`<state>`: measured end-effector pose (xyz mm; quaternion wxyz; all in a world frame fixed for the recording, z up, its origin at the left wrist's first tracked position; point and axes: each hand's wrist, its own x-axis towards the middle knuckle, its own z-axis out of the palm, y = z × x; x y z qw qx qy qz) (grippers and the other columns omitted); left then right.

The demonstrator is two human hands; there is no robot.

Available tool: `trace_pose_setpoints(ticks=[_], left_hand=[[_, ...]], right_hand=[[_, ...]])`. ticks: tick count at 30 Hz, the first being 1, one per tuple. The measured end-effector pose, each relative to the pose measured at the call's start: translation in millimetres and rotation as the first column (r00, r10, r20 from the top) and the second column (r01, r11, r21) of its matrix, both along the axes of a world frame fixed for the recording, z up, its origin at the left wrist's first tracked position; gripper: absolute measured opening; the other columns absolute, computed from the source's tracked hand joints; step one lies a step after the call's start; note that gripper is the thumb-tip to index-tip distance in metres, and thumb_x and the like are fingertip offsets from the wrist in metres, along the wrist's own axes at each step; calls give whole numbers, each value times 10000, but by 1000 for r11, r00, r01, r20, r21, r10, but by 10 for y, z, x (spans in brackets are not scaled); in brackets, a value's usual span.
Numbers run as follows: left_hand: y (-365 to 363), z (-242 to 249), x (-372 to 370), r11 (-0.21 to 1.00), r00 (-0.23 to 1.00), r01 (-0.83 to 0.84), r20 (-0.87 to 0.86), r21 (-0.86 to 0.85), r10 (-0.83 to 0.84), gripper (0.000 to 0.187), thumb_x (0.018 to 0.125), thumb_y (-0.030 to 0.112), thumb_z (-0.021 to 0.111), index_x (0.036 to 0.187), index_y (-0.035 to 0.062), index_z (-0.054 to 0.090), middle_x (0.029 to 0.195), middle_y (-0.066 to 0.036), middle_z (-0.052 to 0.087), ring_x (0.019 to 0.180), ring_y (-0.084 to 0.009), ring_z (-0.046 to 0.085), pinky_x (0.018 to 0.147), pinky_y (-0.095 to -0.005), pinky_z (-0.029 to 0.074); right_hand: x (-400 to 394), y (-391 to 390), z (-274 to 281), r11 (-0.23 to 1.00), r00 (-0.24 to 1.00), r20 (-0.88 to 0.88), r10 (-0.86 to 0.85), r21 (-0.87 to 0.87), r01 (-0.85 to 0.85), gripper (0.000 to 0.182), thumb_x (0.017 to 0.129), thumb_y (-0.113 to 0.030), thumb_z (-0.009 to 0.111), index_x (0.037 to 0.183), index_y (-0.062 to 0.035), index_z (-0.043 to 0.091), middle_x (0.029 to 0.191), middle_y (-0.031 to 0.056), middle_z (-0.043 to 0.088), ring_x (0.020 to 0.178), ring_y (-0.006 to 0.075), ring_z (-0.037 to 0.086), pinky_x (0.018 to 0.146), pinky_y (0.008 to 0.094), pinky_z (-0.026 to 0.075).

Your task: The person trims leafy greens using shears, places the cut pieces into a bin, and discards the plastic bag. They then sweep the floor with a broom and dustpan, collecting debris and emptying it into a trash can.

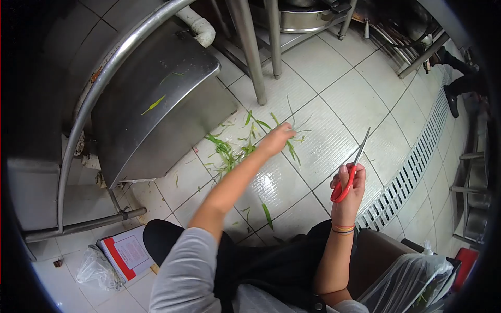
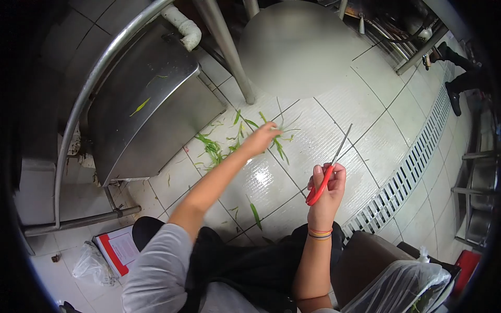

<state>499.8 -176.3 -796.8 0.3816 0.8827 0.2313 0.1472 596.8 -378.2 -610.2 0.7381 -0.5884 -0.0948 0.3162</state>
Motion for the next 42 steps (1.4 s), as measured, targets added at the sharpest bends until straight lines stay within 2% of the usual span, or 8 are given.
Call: trace_pose_setpoints(ticks=[2, 9, 18, 23, 27, 32, 36, 42], left_hand=[[-193, -458, 232, 963, 993, -89, -57, 256, 107, 254, 772, 3, 483, 979, 74, 611, 1037, -118, 535, 992, -295, 516, 854, -355, 446], [-384, -734, -140, 980, 935, -57, -332, 192, 120, 187, 718, -6, 500, 884, 15, 584, 933, -130, 555, 963, -297, 526, 840, -368, 454], [-2247, 2563, 594, 954, 981, 113, 184, -277, -63, 190, 685, -35, 598, 864, 24, 579, 903, -112, 579, 786, -266, 581, 690, -331, 491], [-3819, 4228, 1279, 734, 663, 664, 568, -145, -488, 180, 706, 29, 630, 877, 34, 575, 934, -94, 583, 878, -270, 566, 799, -338, 461], [-4728, 4111, 1650, 569, 588, 805, 98, -168, -803, 366, 697, 43, 618, 1055, 46, 545, 1124, -157, 514, 981, -339, 540, 840, -369, 449], [-4263, 4959, 1145, 610, 721, 654, 124, -448, -682, 288, 800, 259, 603, 1012, 65, 576, 1023, -133, 559, 1020, -305, 513, 843, -356, 424], [-3689, 5682, 547, 331, 854, 227, 23, -916, -521, 541, 907, 513, 348, 941, 41, 609, 845, -107, 643, 761, -172, 591, 726, -318, 458], [-2299, 6828, -147, 560, 997, 81, 62, -824, -53, 246, 865, 260, 578, 790, 27, 553, 733, -56, 613, 650, -85, 563, 573, -256, 467]], right_hand=[[15, -52, 22, 1000, 1000, 6, -22, -8, 22, 175, 837, -82, 590, 925, -72, 439, 735, -3, 489, 548, 55, 450, 475, 183, 377], [-49, -239, 272, 996, 998, 12, -58, -64, 59, 201, 822, -35, 598, 923, -87, 432, 713, -22, 476, 564, 38, 418, 485, 170, 347], [-677, -1179, 1459, 890, 819, 391, -421, 6, 455, 470, 702, 65, 670, 1057, -59, 388, 887, 53, 467, 782, 124, 474, 685, 251, 422], [-1045, -2250, 3073, 766, 722, 307, -620, 37, 642, 533, 663, -95, 773, 1079, -72, 442, 924, 83, 498, 726, 132, 516, 571, 241, 464], [-1024, -3075, 3553, 584, 650, 399, -646, -290, 758, 445, 697, 63, 680, 1094, -27, 498, 981, 62, 555, 817, 95, 500, 755, 233, 455], [-652, -3486, 3979, 619, 790, 430, -437, -493, 611, 360, 788, 39, 545, 1109, -16, 391, 864, 11, 461, 694, 54, 441, 570, 198, 407], [-393, -3040, 4190, 831, 906, 348, -240, -408, 377, 359, 780, -5, 581, 1073, -23, 374, 880, 54, 476, 723, 100, 479, 619, 203, 419], [-476, -1393, 5006, 927, 874, 346, 341, -280, -251, 386, 750, 8, 607, 1024, -24, 337, 875, 49, 429, 698, 86, 436, 592, 200, 382]])
